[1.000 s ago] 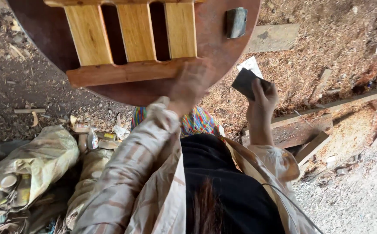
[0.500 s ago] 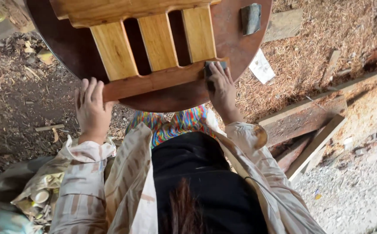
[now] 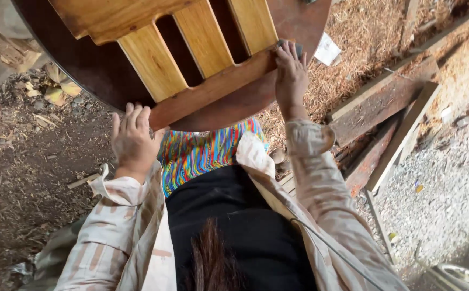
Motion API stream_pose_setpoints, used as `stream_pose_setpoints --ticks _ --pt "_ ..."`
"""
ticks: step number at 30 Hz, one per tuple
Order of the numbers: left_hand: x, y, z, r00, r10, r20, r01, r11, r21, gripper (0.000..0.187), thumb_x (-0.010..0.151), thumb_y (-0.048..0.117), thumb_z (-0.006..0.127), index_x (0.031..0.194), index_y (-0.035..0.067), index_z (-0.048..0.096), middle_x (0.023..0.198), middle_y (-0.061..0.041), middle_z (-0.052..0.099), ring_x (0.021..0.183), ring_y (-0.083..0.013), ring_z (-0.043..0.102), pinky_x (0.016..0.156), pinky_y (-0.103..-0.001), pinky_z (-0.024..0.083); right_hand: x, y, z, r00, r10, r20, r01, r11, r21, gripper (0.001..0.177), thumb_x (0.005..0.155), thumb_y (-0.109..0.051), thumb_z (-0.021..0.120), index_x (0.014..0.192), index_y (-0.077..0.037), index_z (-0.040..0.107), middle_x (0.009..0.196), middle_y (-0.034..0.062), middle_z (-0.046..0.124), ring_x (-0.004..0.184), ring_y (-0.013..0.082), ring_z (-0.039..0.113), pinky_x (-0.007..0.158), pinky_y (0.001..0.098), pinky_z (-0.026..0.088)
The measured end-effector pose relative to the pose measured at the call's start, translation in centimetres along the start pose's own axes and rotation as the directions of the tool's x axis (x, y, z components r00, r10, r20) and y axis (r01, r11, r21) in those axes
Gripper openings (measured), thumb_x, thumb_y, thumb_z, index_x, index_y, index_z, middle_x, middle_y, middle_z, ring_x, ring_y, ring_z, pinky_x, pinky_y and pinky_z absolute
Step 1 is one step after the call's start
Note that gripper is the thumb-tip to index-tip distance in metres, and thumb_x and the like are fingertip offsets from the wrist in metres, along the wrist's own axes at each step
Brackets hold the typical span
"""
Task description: The person sands a wooden piece with cutouts using a sanding block on a round metal table. They flip the piece over to sand the other side and continue smoothing the surface.
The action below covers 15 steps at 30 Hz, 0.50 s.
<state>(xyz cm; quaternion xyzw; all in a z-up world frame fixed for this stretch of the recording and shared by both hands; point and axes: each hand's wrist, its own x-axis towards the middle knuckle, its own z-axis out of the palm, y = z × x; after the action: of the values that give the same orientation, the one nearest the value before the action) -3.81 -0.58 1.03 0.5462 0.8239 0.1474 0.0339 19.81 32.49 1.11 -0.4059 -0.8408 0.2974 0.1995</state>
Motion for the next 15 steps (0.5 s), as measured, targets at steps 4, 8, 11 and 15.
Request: stream_pose_setpoints --ticks 4,8,11,15 --pt "0.3 0.2 -0.1 0.999 -0.038 0.039 0.038 0.999 0.001 0.07 0.076 0.034 0.09 0.134 0.005 0.064 0.138 -0.016 0.069 0.138 -0.0336 0.058 0.117 -0.055 0.037 -3.6 -3.7 6.2 0.95 -0.309 0.039 0.284 0.809 -0.514 0.031 0.094 0.003 0.047 0.119 -0.009 0.062 0.133 0.0121 0.062 0.128 0.0371 0.057 0.106 0.0475 0.047" --pt "-0.3 0.0 -0.1 0.992 -0.066 0.11 0.071 0.997 -0.038 0.069 0.078 0.034 0.087 0.136 0.006 0.064 0.14 -0.015 0.068 0.14 -0.0321 0.056 0.12 -0.058 0.029 -6.5 1.0 9.3 0.874 -0.345 0.343 0.454 0.831 -0.321 0.041 0.107 -0.007 0.053 0.146 -0.021 0.057 0.155 -0.0008 0.052 0.145 0.0207 0.047 0.126 0.0343 0.029" --pt "-0.3 -0.3 0.1 0.994 -0.056 0.096 0.061 0.997 -0.044 0.066 0.081 0.035 0.084 0.137 0.006 0.064 0.139 -0.016 0.068 0.14 -0.0322 0.056 0.121 -0.058 0.027 1.6 -2.5 -1.2 0.909 -0.414 -0.048 0.376 0.864 -0.335 0.02 0.086 0.003 0.058 0.101 -0.009 0.06 0.102 0.0071 0.059 0.095 0.0281 0.051 0.084 0.0398 0.043" --pt "-0.1 0.0 0.1 0.992 -0.077 0.096 0.081 0.996 -0.041 0.069 0.08 0.033 0.086 0.138 0.005 0.062 0.14 -0.017 0.067 0.14 -0.033 0.055 0.121 -0.057 0.028 -1.9 1.5 6.4 0.938 -0.205 -0.279 0.058 0.887 -0.458 0.023 0.111 -0.018 0.052 0.13 -0.013 0.062 0.144 0.0106 0.06 0.135 0.0426 0.056 0.108 0.0539 0.055"
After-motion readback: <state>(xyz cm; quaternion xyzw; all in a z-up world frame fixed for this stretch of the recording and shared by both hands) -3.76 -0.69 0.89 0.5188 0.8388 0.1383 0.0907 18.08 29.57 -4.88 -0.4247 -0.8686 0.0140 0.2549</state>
